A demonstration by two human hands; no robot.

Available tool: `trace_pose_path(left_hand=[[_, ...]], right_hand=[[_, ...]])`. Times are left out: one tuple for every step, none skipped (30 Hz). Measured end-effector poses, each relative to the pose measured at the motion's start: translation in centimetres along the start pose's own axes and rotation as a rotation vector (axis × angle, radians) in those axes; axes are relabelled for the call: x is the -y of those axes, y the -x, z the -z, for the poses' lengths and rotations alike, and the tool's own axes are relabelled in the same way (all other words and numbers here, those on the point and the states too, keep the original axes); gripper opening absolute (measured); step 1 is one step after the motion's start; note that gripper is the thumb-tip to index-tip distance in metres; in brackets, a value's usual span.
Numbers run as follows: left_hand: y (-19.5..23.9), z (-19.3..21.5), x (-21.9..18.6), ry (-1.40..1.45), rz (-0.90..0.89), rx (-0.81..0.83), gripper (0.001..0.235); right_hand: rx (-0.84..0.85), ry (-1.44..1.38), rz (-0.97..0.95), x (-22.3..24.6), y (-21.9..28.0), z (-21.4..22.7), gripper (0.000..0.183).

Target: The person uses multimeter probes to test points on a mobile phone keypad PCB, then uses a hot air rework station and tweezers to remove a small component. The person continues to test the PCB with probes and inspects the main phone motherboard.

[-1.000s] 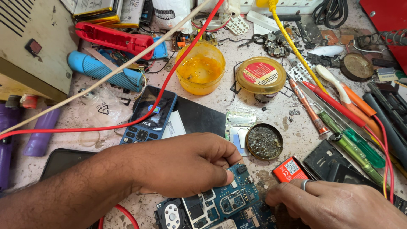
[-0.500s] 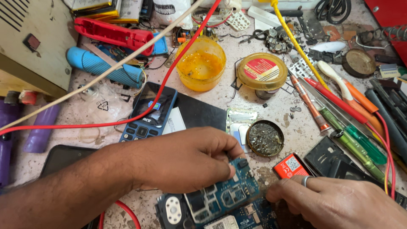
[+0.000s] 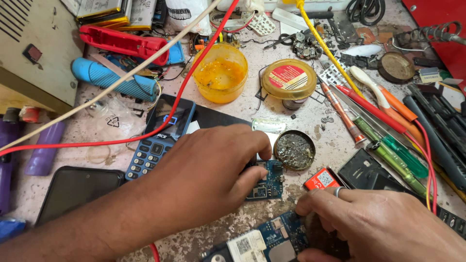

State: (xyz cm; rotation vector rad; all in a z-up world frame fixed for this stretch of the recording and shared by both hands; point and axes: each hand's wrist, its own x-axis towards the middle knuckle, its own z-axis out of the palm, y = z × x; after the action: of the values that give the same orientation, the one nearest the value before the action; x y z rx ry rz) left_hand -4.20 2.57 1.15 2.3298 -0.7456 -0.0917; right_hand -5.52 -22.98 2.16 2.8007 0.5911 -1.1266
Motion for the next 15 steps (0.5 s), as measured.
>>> trace_pose_path(left_hand=[[0.1, -0.2, -0.1, -0.04, -0.024, -0.035, 0.022], [0.2, -0.3, -0.2, -0.073, -0.06, -0.079, 0.022], [0.2, -0.5, -0.4, -0.108, -0.097, -0.121, 0.022], [0.2, -0.5, -0.7, -0.142, -0.134, -0.163, 0.022], [0.2, -0.5, -1.0, -0.152, -0.179, -0.179, 0.02], [0.2, -0.4, -1.2, -0.16, -0.224, -0.195, 0.018], [0.1, -0.2, -1.5, -0.168, -0.27, -0.208, 0.017], [0.1, -0.1, -1.8, -0.158, -0.276, -0.177, 0.015], [0.1, 0.2, -2.1, -0.149, -0.281, -0.149, 0.013], [0.1, 0.4, -2.4, -0.141, -0.286, -0.121, 0.012], [0.2, 0.6, -2.6, -0.154, -0.286, -0.095, 0.012], [0.4, 0.8, -2.7, -0.167, -0.286, -0.069, 0.012], [0.7, 1.1, -2.9, -0.184, -0.285, -0.042, 0.013], [1.2, 1.3, -3.1, -0.194, -0.264, -0.04, 0.013], [1.7, 1.5, -3.2, -0.202, -0.246, -0.037, 0.014]], right_hand=[[0.003, 0.017, -0.004, 0.3, 0.1, 0.2, 0.064], [-0.016, 0.037, 0.002, 0.5, 0.2, 0.3, 0.065], [-0.033, 0.055, 0.006, 0.7, 0.4, 0.4, 0.065], [-0.072, 0.075, 0.02, 0.9, 0.5, 0.4, 0.066], [-0.1, 0.079, 0.037, 1.1, 0.7, 0.4, 0.065], [-0.129, 0.083, 0.054, 1.2, 0.9, 0.4, 0.065], [-0.143, 0.071, 0.076, 1.3, 1.0, 0.4, 0.063], [-0.156, 0.036, 0.098, 1.3, 1.3, 0.5, 0.062], [-0.17, 0.005, 0.121, 1.3, 1.4, 0.6, 0.061], [-0.183, -0.049, 0.143, 1.3, 1.5, 0.8, 0.06], [-0.181, -0.076, 0.141, 1.3, 1.7, 0.9, 0.06], [-0.178, -0.103, 0.14, 1.3, 1.8, 0.9, 0.06], [-0.166, -0.107, 0.114, 1.4, 1.9, 1.0, 0.061], [-0.173, -0.089, 0.105, 1.5, 2.0, 1.0, 0.063], [-0.18, -0.071, 0.092, 1.6, 2.1, 1.0, 0.065]])
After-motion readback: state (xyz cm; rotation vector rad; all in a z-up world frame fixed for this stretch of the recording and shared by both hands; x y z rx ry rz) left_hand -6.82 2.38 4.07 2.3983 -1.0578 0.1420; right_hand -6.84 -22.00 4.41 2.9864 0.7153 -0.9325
